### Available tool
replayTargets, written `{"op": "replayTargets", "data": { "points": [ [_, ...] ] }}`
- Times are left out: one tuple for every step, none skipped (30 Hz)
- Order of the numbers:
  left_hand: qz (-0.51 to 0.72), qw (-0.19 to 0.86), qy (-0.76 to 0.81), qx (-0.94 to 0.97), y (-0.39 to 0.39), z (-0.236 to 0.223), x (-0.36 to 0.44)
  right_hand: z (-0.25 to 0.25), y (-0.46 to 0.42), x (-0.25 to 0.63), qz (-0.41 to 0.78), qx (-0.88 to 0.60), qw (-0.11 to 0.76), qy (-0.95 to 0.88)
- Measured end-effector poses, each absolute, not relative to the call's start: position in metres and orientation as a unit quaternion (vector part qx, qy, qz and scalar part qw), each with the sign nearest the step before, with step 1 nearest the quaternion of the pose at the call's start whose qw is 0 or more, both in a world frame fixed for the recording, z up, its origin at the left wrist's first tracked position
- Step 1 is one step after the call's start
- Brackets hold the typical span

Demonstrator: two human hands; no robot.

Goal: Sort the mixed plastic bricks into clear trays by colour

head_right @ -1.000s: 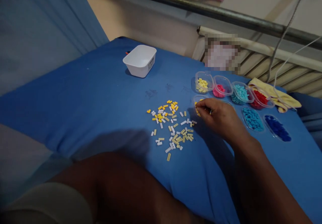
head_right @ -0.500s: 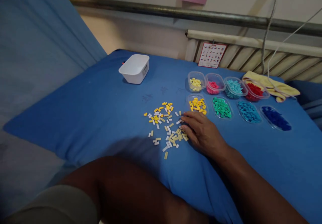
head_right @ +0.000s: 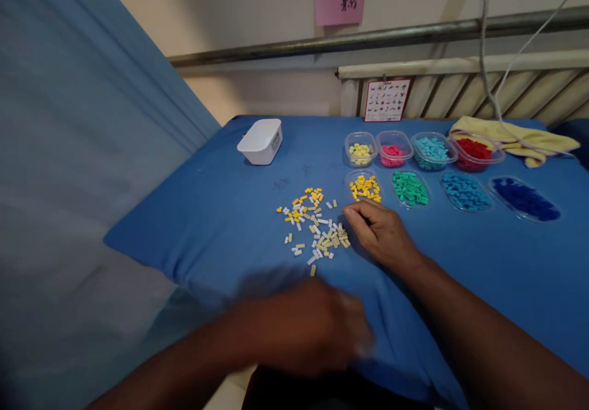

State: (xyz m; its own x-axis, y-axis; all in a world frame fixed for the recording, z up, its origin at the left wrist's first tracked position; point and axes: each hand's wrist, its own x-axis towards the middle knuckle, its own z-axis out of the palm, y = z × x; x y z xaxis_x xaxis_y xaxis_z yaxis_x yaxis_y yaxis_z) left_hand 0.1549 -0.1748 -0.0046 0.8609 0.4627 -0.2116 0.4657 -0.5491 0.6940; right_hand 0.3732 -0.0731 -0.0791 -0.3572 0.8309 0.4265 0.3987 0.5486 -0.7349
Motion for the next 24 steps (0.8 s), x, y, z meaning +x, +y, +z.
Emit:
{"op": "replayTargets", "data": {
  "points": [
    [0.033,0.37,0.313,0.874,-0.163,-0.002,0.139,-0.08,-0.073,0.373,0.273,-0.403,0.412,-0.77],
    [0.075,0.327,0.384,0.86,-0.149,-0.002,0.121,-0.081,-0.072,0.372,0.281,-0.408,0.415,-0.763],
    [0.128,0.271,0.473,0.828,-0.133,-0.003,0.101,-0.082,-0.072,0.371,0.289,-0.409,0.418,-0.758],
    [0.152,0.207,0.544,0.799,-0.119,-0.007,0.082,-0.082,-0.072,0.37,0.296,-0.41,0.421,-0.753],
    [0.151,0.156,0.588,0.779,-0.105,-0.012,0.066,-0.083,-0.072,0.37,0.303,-0.41,0.423,-0.749],
    [0.139,0.132,0.606,0.772,-0.094,-0.018,0.053,-0.083,-0.071,0.37,0.309,-0.412,0.424,-0.745],
    [0.124,0.128,0.604,0.776,-0.086,-0.024,0.043,-0.084,-0.071,0.37,0.315,-0.415,0.423,-0.741],
    [0.114,0.117,0.607,0.778,-0.082,-0.03,0.038,-0.084,-0.07,0.37,0.32,-0.42,0.421,-0.738],
    [0.102,0.114,0.604,0.782,-0.08,-0.034,0.036,-0.084,-0.07,0.371,0.323,-0.425,0.419,-0.735],
    [0.095,0.11,0.605,0.783,-0.082,-0.037,0.036,-0.085,-0.07,0.371,0.325,-0.428,0.417,-0.733],
    [0.091,0.104,0.609,0.781,-0.084,-0.037,0.038,-0.085,-0.069,0.372,0.327,-0.43,0.416,-0.731],
    [0.088,0.101,0.614,0.778,-0.088,-0.036,0.04,-0.085,-0.069,0.372,0.329,-0.431,0.416,-0.73],
    [0.085,0.103,0.618,0.774,-0.092,-0.034,0.042,-0.085,-0.07,0.372,0.331,-0.431,0.416,-0.729],
    [0.083,0.109,0.625,0.769,-0.095,-0.03,0.044,-0.085,-0.07,0.372,0.333,-0.431,0.416,-0.728],
    [0.083,0.117,0.633,0.761,-0.096,-0.026,0.045,-0.084,-0.07,0.371,0.336,-0.431,0.415,-0.727],
    [0.086,0.124,0.64,0.753,-0.095,-0.021,0.046,-0.084,-0.07,0.371,0.338,-0.431,0.413,-0.728],
    [0.092,0.13,0.647,0.746,-0.092,-0.017,0.048,-0.084,-0.071,0.371,0.34,-0.43,0.411,-0.728],
    [0.101,0.13,0.649,0.743,-0.086,-0.013,0.05,-0.084,-0.071,0.37,0.341,-0.428,0.41,-0.73],
    [0.108,0.127,0.643,0.747,-0.08,-0.011,0.052,-0.084,-0.071,0.37,0.34,-0.426,0.408,-0.732],
    [0.109,0.124,0.63,0.759,-0.072,-0.009,0.056,-0.083,-0.071,0.37,0.338,-0.424,0.407,-0.735],
    [0.103,0.123,0.612,0.775,-0.063,-0.007,0.06,-0.083,-0.071,0.37,0.337,-0.423,0.406,-0.737],
    [0.09,0.125,0.595,0.789,-0.055,-0.006,0.064,-0.083,-0.071,0.37,0.334,-0.422,0.406,-0.739],
    [0.075,0.129,0.584,0.798,-0.047,-0.006,0.068,-0.083,-0.07,0.37,0.332,-0.421,0.404,-0.741],
    [0.059,0.137,0.576,0.804,-0.041,-0.006,0.071,-0.082,-0.07,0.37,0.331,-0.42,0.402,-0.743]
  ]
}}
